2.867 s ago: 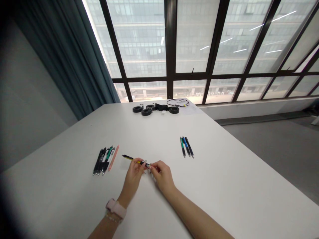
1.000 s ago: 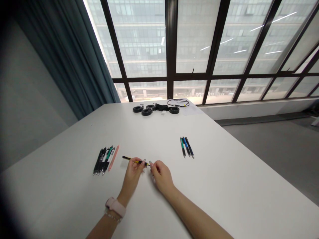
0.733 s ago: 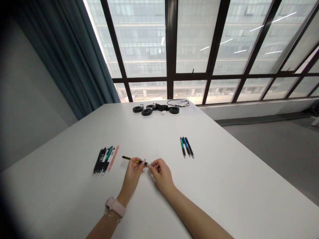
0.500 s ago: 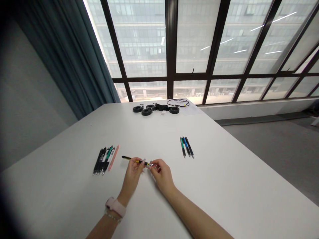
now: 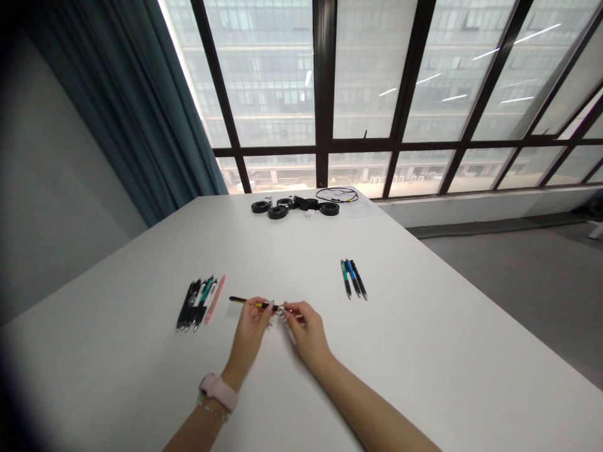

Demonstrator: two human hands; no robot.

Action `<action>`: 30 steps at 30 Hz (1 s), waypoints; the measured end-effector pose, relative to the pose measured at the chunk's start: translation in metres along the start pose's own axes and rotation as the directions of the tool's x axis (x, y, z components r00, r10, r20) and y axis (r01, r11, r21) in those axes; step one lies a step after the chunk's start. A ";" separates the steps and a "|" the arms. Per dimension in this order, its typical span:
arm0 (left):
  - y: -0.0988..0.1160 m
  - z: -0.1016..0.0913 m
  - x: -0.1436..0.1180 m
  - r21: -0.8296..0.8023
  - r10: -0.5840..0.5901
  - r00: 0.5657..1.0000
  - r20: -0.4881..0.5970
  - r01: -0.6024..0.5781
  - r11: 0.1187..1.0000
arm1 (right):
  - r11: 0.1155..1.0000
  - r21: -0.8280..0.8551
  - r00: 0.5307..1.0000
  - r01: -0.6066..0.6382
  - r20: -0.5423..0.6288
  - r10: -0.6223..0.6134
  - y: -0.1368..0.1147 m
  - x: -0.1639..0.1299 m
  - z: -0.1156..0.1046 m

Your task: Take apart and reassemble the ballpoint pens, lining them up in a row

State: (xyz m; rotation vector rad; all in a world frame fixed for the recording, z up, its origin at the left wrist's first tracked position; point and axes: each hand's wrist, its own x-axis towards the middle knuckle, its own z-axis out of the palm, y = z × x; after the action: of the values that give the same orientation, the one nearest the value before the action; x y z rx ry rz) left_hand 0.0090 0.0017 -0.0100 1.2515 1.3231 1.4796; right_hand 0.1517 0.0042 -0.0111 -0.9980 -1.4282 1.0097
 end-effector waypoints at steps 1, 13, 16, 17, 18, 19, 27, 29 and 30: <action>0.000 0.000 0.000 0.006 -0.004 1.000 0.007 0.004 1.000 | 1.000 0.001 1.000 -0.011 -0.011 0.011 0.000 0.000 0.000; -0.006 -0.001 0.001 0.037 -0.007 1.000 0.028 0.006 0.999 | 0.993 -0.038 0.993 -0.114 -0.022 0.113 -0.005 0.001 0.001; -0.006 -0.001 0.000 0.084 -0.001 0.999 0.041 -0.003 0.996 | 0.990 -0.037 0.991 -0.134 -0.025 0.133 -0.004 0.001 0.001; -0.006 -0.001 -0.001 0.098 -0.002 0.999 0.041 -0.002 0.995 | 0.991 -0.030 0.991 -0.133 -0.026 0.133 -0.004 0.002 0.001; -0.005 -0.002 -0.001 0.106 -0.004 0.999 0.043 -0.001 0.994 | 0.991 -0.022 0.991 -0.130 -0.025 0.130 -0.003 0.002 0.001; -0.005 -0.002 -0.001 0.111 -0.005 0.999 0.045 0.000 0.994 | 0.992 -0.010 0.992 -0.126 -0.025 0.126 -0.003 0.002 0.001; -0.004 -0.003 -0.003 0.152 0.024 0.998 0.049 -0.031 0.988 | 0.995 0.023 0.994 -0.099 -0.036 0.100 -0.001 0.002 0.002; -0.003 -0.003 -0.003 0.162 0.022 0.998 0.057 -0.031 0.986 | 0.997 0.012 0.997 -0.072 -0.031 0.073 -0.002 0.002 0.001; -0.002 -0.003 -0.003 0.164 0.018 0.998 0.063 -0.029 0.986 | 0.998 0.006 0.998 -0.058 -0.026 0.058 -0.003 0.002 0.001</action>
State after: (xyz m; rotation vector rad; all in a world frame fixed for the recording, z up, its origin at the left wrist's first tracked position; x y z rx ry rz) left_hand 0.0064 -0.0016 -0.0127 1.4113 1.4174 1.3583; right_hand 0.1503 0.0052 -0.0077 -1.0506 -1.3808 1.0386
